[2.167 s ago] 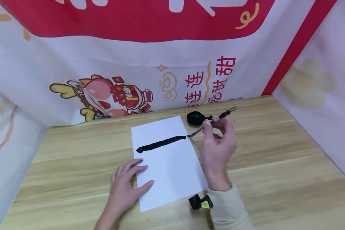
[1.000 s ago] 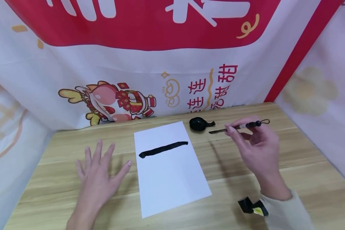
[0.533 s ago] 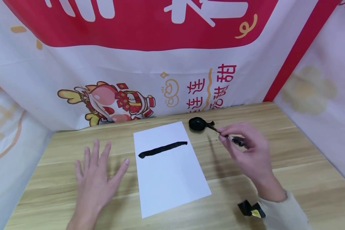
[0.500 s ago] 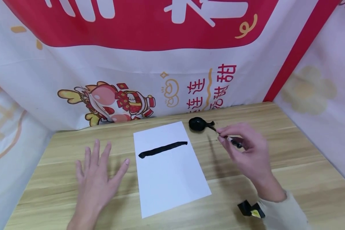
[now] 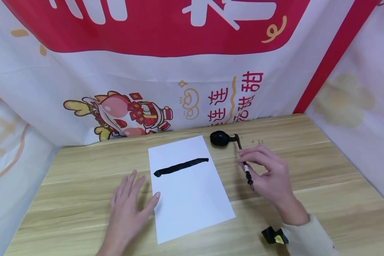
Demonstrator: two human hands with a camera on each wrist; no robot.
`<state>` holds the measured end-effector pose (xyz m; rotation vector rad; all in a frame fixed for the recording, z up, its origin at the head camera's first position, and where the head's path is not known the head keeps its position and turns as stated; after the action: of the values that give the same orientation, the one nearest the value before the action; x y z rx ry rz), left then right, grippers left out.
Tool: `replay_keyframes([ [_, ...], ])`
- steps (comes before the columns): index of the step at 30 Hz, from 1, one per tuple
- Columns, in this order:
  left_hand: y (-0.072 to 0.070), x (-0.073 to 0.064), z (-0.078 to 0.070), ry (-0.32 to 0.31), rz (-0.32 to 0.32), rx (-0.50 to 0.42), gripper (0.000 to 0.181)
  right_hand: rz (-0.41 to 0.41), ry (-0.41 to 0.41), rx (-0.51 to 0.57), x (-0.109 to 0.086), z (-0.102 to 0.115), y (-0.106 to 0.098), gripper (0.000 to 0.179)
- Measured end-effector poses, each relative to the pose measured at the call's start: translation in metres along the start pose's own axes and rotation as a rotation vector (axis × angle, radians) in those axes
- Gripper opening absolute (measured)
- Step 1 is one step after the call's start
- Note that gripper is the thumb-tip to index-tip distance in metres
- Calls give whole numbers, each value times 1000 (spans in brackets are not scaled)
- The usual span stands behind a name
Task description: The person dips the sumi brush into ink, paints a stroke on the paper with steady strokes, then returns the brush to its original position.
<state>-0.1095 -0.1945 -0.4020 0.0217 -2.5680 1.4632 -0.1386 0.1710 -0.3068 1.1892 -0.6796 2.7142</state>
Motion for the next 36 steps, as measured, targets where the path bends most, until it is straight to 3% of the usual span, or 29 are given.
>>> replay_keyframes([
  [6,4,-1,-2,5,7,-7,73,60,-18,-96,-4,-10,10,30],
  [12,16,-5,-10,85,41,-52,66,143,-75,-230,-10,-19,22,32],
  [18,24,-8,-15,105,91,-98,66,235,-38,-294,-18,-34,34,32],
  [22,24,-8,-16,99,112,-91,66,336,35,-331,-24,-42,44,32],
  [29,14,-4,-17,101,91,-61,62,533,292,-346,-33,-59,54,41],
  [36,-7,8,-15,76,95,-34,63,564,333,-391,-38,-65,54,27],
])
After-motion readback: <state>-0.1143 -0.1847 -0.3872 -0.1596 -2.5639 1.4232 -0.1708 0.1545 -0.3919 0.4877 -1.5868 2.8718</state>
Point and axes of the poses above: each hand's wrist, its own x-axis towards the middle knuckle, its own y-axis out of the palm, z = x × y, the point moved 8 cm from there along x, towards the middle knuckle, and after that the axes turned 6 degrees about y, right-handed, at the moved point
